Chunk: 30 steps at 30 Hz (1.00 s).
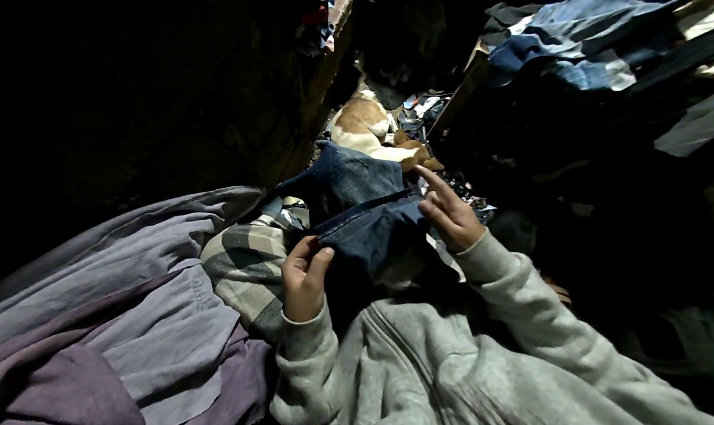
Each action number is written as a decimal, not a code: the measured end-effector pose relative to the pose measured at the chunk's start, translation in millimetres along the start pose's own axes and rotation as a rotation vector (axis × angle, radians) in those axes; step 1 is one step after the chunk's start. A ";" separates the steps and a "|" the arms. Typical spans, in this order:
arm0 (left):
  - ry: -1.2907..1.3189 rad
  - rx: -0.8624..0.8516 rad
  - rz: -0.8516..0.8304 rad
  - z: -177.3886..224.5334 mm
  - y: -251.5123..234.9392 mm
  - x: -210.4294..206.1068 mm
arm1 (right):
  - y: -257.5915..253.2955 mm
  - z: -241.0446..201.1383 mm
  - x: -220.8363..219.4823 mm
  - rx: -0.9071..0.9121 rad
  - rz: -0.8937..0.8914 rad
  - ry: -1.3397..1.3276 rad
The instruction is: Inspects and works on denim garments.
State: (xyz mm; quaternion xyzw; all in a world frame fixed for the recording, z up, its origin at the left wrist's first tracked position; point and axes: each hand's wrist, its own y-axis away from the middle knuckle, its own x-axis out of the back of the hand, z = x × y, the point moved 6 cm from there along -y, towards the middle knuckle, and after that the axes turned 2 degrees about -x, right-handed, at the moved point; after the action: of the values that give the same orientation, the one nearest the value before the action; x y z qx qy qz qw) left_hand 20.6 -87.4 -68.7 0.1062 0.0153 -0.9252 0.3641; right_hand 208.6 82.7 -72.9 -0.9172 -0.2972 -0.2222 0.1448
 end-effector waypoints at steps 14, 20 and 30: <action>-0.383 -0.081 0.005 -0.6 -8.6 21.1 | -60.8 -40.3 -38.6 0.423 -0.337 0.092; -0.767 -0.352 -0.183 9.6 -19.8 -23.1 | -55.6 -40.7 -42.6 0.489 -0.401 0.045; -0.348 -0.018 -0.145 -7.7 -23.4 -22.7 | -41.5 -30.2 -31.7 0.247 -0.200 0.120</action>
State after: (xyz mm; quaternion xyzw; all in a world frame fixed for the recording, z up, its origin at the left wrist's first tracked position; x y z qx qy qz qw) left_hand 22.4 -54.1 -72.7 -0.0603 -0.0320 -0.9532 0.2947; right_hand 150.6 87.8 -57.0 -0.8435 -0.4028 -0.2517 0.2509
